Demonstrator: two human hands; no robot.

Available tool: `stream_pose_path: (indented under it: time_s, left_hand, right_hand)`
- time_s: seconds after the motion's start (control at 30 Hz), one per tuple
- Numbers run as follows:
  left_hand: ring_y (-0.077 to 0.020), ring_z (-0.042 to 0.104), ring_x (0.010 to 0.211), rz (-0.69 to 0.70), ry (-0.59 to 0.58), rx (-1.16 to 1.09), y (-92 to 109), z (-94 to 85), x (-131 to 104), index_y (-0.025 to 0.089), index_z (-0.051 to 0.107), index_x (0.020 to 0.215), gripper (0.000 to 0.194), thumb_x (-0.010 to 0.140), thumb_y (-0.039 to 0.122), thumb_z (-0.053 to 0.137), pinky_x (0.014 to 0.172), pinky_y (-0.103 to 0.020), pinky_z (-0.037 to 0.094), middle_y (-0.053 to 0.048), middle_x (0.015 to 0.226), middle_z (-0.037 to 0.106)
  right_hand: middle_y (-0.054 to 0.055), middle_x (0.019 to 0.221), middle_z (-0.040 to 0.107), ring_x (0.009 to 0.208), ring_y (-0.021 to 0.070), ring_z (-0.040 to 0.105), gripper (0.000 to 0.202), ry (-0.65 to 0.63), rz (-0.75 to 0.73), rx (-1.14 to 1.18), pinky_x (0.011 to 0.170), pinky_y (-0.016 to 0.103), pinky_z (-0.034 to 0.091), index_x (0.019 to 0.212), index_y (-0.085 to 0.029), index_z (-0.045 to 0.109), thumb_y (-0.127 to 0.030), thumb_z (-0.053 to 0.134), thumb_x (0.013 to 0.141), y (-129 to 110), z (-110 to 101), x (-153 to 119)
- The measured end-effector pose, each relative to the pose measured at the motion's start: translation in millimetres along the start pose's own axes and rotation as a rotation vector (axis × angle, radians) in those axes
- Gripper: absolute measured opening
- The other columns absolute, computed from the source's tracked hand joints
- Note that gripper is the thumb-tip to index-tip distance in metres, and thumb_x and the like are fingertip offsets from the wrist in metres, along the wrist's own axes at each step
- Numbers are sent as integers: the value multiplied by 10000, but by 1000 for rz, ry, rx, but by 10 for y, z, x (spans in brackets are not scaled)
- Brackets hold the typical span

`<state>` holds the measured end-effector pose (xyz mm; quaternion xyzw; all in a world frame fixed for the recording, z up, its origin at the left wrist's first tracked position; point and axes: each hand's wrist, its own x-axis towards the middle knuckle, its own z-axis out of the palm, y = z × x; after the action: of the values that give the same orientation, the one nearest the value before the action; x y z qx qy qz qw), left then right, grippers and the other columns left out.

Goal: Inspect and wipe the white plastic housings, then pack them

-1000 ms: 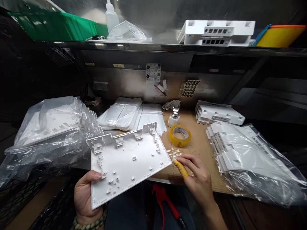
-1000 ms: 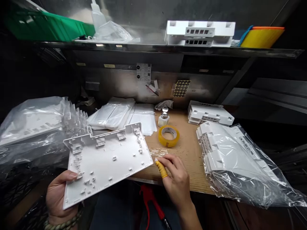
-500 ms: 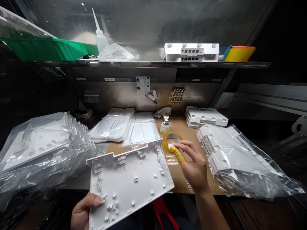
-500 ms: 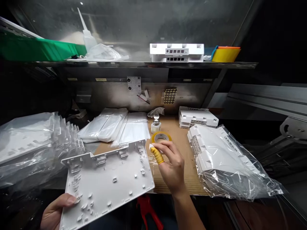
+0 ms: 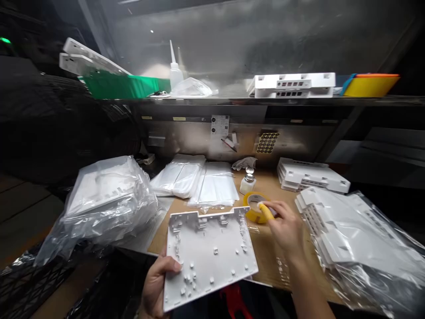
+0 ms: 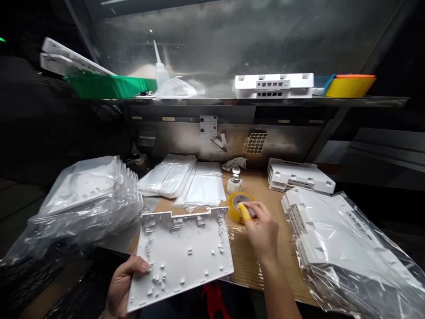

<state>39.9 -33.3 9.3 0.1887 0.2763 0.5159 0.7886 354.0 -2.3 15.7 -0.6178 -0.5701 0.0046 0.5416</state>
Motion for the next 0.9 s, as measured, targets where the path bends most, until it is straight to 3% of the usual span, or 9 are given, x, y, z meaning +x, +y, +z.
stream_pose_path:
  time_s: [0.1, 0.23, 0.33, 0.43, 0.53, 0.67, 0.77, 0.83, 0.9]
  left_hand:
    - [-371, 689, 1180, 78, 87, 7, -99, 303, 42, 388, 385, 1546, 1059, 619, -71, 613, 996, -553, 580, -62, 1375, 693]
    - [-293, 675, 1201, 95, 124, -20, -206, 582, 111, 438, 403, 1514, 1088, 578, -72, 616, 1015, -433, 567, -3, 1442, 642]
    - [-279, 679, 1185, 76, 98, -37, -254, 650, 140, 445, 403, 1511, 1092, 575, -66, 637, 1013, -393, 555, 6, 1373, 684]
    - [-290, 696, 1143, 56, 84, -59, -278, 641, 147, 441, 370, 1535, 1116, 574, -59, 636, 981, -392, 566, -9, 1313, 716]
    - [-289, 698, 1134, 53, 83, -68, -289, 620, 158, 462, 318, 1556, 1147, 577, -60, 610, 966, -404, 575, -8, 1349, 698]
    - [-303, 684, 1175, 108, 50, -132, -248, 466, 209, 460, 373, 1537, 1111, 576, -50, 601, 1008, -446, 560, -1, 1409, 665]
    - [-350, 695, 1159, 106, -9, -174, -101, 84, 174, 340, 593, 1413, 890, 600, -23, 588, 1028, -535, 542, -45, 1266, 747]
    - [-400, 717, 1086, -32, -68, -180, 47, -288, 57, 240, 777, 1125, 613, 579, 15, 614, 988, -585, 560, -72, 1052, 804]
    - [-403, 743, 966, -62, -76, -215, 201, -667, -136, 238, 810, 827, 290, 642, 91, 642, 896, -592, 601, -56, 846, 800]
  right_hand:
    - [52, 1028, 724, 897, 204, 680, 233, 14, -62, 77, 724, 310, 543, 1009, -240, 773, -139, 606, 880, -216, -22, 15]
    - [47, 1057, 694, 989, 202, 669, 218, -51, -265, 233, 847, 333, 556, 1065, -266, 750, -136, 687, 903, -893, 39, 1]
    - [63, 1039, 684, 961, 199, 662, 217, -81, -375, 297, 820, 342, 568, 1077, -251, 741, -120, 671, 920, -1294, 226, -8]
    - [69, 1035, 682, 928, 196, 652, 210, -98, -423, 276, 787, 344, 571, 1103, -243, 740, -143, 656, 938, -1394, 424, 5]
    - [64, 1017, 677, 922, 195, 655, 175, -87, -380, 247, 794, 336, 559, 1061, -233, 750, -160, 666, 927, -1227, 492, 49]
    - [65, 1084, 677, 935, 197, 654, 213, 17, -212, 155, 803, 330, 539, 1066, -244, 757, -190, 606, 926, -654, 428, 163]
    - [82, 1064, 704, 894, 236, 642, 245, 70, -44, -132, 744, 372, 522, 1034, -238, 772, -264, 588, 874, -41, 412, 266]
    - [99, 908, 717, 833, 272, 617, 193, 31, -11, -242, 676, 394, 495, 872, -233, 799, -316, 645, 792, 329, 417, 328]
    - [118, 841, 710, 815, 299, 603, 184, -8, -12, -302, 647, 412, 484, 776, -235, 803, -375, 694, 731, 573, 399, 370]
